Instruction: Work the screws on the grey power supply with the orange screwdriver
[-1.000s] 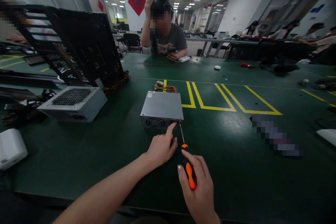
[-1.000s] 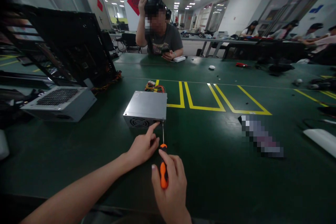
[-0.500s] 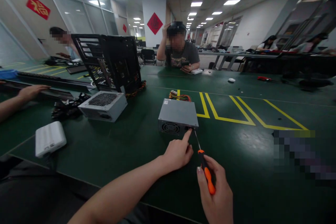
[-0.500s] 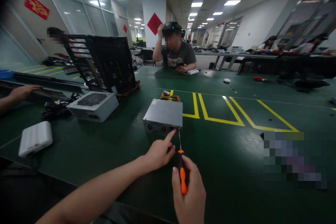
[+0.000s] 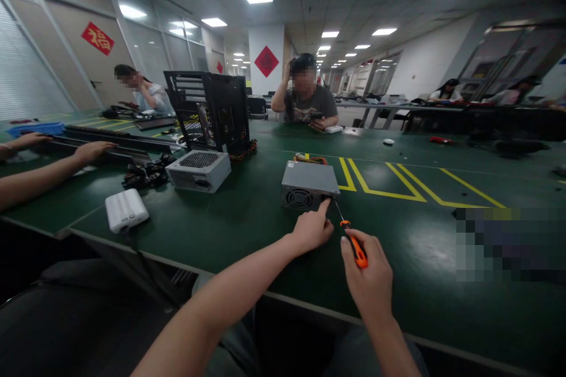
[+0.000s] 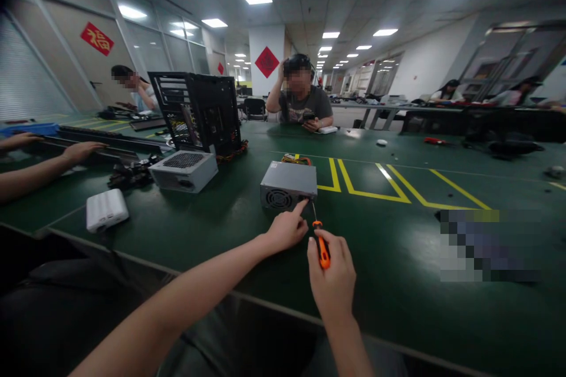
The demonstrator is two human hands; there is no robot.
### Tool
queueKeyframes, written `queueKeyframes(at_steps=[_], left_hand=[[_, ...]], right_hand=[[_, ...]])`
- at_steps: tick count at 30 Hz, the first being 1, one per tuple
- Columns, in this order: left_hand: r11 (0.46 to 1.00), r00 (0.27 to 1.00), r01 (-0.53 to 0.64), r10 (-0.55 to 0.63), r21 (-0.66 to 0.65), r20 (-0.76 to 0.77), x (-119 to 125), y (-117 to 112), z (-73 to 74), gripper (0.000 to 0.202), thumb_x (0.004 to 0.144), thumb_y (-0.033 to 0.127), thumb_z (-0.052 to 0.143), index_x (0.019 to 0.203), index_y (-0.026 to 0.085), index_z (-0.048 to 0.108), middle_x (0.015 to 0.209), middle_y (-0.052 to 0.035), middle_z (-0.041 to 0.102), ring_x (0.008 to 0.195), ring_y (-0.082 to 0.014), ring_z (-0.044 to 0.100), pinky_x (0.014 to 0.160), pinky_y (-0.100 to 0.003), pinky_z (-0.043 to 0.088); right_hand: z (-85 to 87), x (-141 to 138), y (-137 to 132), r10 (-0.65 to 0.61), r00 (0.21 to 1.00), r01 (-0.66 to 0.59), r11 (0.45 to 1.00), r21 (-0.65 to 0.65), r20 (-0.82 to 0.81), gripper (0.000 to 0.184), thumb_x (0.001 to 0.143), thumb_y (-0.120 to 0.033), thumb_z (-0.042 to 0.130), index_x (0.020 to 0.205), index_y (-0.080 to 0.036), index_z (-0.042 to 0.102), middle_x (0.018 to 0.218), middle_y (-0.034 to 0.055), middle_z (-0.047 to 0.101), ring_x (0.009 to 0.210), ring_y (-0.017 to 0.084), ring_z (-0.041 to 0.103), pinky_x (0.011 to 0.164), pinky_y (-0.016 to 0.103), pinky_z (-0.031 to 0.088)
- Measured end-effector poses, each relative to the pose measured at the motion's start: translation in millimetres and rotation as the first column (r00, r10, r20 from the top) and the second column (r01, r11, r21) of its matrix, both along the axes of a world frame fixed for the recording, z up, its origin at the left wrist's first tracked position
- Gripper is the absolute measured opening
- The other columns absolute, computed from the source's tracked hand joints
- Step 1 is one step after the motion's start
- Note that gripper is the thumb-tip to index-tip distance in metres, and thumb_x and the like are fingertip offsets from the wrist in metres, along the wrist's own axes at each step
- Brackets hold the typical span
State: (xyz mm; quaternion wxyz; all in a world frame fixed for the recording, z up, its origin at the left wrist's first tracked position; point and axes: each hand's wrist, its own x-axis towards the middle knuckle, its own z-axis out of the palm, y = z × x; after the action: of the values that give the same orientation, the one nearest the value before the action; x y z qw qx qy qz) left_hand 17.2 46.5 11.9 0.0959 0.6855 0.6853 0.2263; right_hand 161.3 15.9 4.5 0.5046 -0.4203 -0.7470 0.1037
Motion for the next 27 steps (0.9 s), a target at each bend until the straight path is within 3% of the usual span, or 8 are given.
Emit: queueKeyframes(at_steps=[7,11,20,27], left_hand=[[0.997,0.991,-0.08,0.081,-0.013,0.108,13,-6,0.0,0.064,0.082,0.026,0.043,0.14,0.02,0.017,0.089,-0.0094,0.066,0.081,-0.0236,0.062,0.072,-0.032,0.045],[0.992,0.984,-0.121,0.122,-0.015,0.128,16,-8,-0.9,0.063,0.082,0.023,0.042,0.14,0.02,0.017,0.083,-0.007,0.066,0.079,-0.0215,0.062,0.073,-0.031,0.045],[0.995,0.987,-0.093,0.087,0.039,0.137,11,-3,-8.6,0.062,0.081,0.024,0.042,0.139,0.021,0.02,0.077,-0.0045,0.065,0.074,-0.0207,0.061,0.07,-0.03,0.045],[0.994,0.985,-0.104,0.098,0.035,0.14,12,-2,-10.5,0.063,0.08,0.025,0.042,0.139,0.022,0.021,0.079,-0.0043,0.065,0.074,-0.0212,0.061,0.07,-0.031,0.045]], right_hand=[[3.6,-1,-7,-0.057,0.997,0.047,0.984,-0.172,-0.051,0.034,0.083,-0.047,0.043,0.103,-0.021,0.053,0.09,0.0044,0.063,0.072,0.017,0.06,0.065,0.028,0.043],[2.8,-3,-7,-0.056,0.998,0.051,0.985,-0.164,-0.023,0.036,0.082,-0.048,0.044,0.102,-0.02,0.053,0.09,0.0053,0.064,0.071,0.018,0.061,0.063,0.028,0.044],[-0.9,0,-4,-0.042,0.999,0.041,0.994,-0.101,-0.015,0.035,0.084,-0.047,0.042,0.101,-0.021,0.056,0.091,0.0045,0.064,0.077,0.017,0.061,0.069,0.028,0.044],[0.6,0,-5,-0.086,0.996,0.087,0.99,-0.107,0.011,0.035,0.082,-0.047,0.042,0.1,-0.02,0.055,0.083,0.004,0.063,0.068,0.017,0.06,0.061,0.027,0.043]])
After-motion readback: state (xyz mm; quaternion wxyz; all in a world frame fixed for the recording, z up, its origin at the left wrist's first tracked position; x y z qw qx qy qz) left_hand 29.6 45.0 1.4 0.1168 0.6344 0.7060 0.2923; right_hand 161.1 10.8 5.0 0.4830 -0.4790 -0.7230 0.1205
